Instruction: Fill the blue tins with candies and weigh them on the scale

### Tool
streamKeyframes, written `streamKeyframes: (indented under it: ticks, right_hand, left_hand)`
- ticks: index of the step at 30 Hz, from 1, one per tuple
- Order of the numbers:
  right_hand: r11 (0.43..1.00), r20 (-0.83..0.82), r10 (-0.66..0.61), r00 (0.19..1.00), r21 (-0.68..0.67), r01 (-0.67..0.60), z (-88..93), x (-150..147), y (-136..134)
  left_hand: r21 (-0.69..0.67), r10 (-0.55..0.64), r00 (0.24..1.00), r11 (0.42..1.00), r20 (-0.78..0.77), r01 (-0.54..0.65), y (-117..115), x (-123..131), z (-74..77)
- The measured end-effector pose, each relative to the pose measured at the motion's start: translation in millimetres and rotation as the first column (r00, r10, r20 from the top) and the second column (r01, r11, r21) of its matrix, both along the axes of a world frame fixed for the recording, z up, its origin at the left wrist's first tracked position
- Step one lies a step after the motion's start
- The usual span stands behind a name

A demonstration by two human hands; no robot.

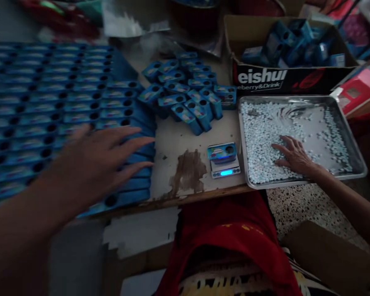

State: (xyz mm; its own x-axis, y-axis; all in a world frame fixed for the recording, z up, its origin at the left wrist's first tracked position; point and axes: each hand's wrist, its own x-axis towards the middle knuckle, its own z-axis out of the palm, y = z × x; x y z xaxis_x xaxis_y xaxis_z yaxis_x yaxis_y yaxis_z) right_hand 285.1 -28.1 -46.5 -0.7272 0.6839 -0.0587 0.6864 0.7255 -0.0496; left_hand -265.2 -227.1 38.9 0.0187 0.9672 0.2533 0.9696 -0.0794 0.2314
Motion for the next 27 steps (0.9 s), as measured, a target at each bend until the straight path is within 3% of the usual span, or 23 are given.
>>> streamKeyframes:
  ticks: [4,5,7,9,11,13,15,18,20,22,24,26,27]
  right_hand:
    - [0.994,-0.013,0.067,0.998,-0.080,-0.068,2.8,-40.2,20.3]
    - [0.991,-0.048,0.033,0.998,-0.125,-0.039,5.1,-46.5,25.2]
    - [0.961,-0.206,-0.168,0.964,-0.251,0.113,12.2,-54.6,33.1]
    - [0.841,-0.384,-0.446,0.808,-0.488,0.232,22.3,-58.3,37.2]
    - [0.657,-0.433,-0.646,0.628,-0.734,0.170,34.0,-59.4,36.9]
    - [0.504,-0.396,-0.737,0.548,-0.862,0.054,44.0,-59.8,33.0]
    - [0.424,-0.354,-0.775,0.523,-0.906,0.015,49.4,-61.5,27.1]
    - [0.376,-0.317,-0.809,0.495,-0.927,0.021,47.5,-69.6,17.7]
    - [0.383,-0.320,-0.804,0.501,-0.923,0.025,43.0,-79.1,11.5]
    - [0.469,-0.374,-0.773,0.512,-0.881,0.065,40.0,-89.9,4.8]
    - [0.643,-0.461,-0.668,0.584,-0.753,0.142,40.4,-98.8,-1.1]
    - [0.838,-0.473,-0.473,0.743,-0.503,0.213,43.8,-103.9,-3.6]
    - [0.905,-0.431,-0.373,0.822,-0.363,0.220,45.8,-104.8,-2.8]
  left_hand:
    - [-0.108,-0.106,0.990,0.990,-0.096,0.095,-10.8,42.8,-10.1]
    - [-0.104,-0.105,0.991,0.990,-0.084,0.096,-12.5,48.2,-13.9]
    - [-0.092,-0.114,0.993,0.989,-0.020,0.112,-15.1,56.4,-20.4]
    - [-0.061,-0.123,0.991,0.990,0.059,0.127,-15.1,62.7,-25.8]
    - [-0.055,-0.119,0.984,0.990,0.130,0.127,-11.2,68.7,-31.7]
    - [-0.070,-0.090,0.968,0.992,0.233,0.109,-3.4,75.9,-39.0]
    - [-0.094,-0.014,0.927,0.994,0.376,0.053,6.7,85.7,-47.2]
    - [-0.120,0.095,0.827,0.992,0.555,-0.033,20.2,103.6,-56.9]
    - [-0.117,0.107,0.772,0.992,0.626,-0.042,25.4,114.2,-60.1]
    - [-0.101,0.094,0.730,0.994,0.677,-0.034,27.6,121.7,-61.9]
    - [-0.084,0.083,0.696,0.996,0.713,-0.032,28.3,126.1,-64.1]
    - [-0.086,0.085,0.673,0.996,0.734,-0.033,29.2,129.1,-67.5]
    - [-0.092,0.092,0.668,0.995,0.738,-0.036,29.9,130.6,-69.4]
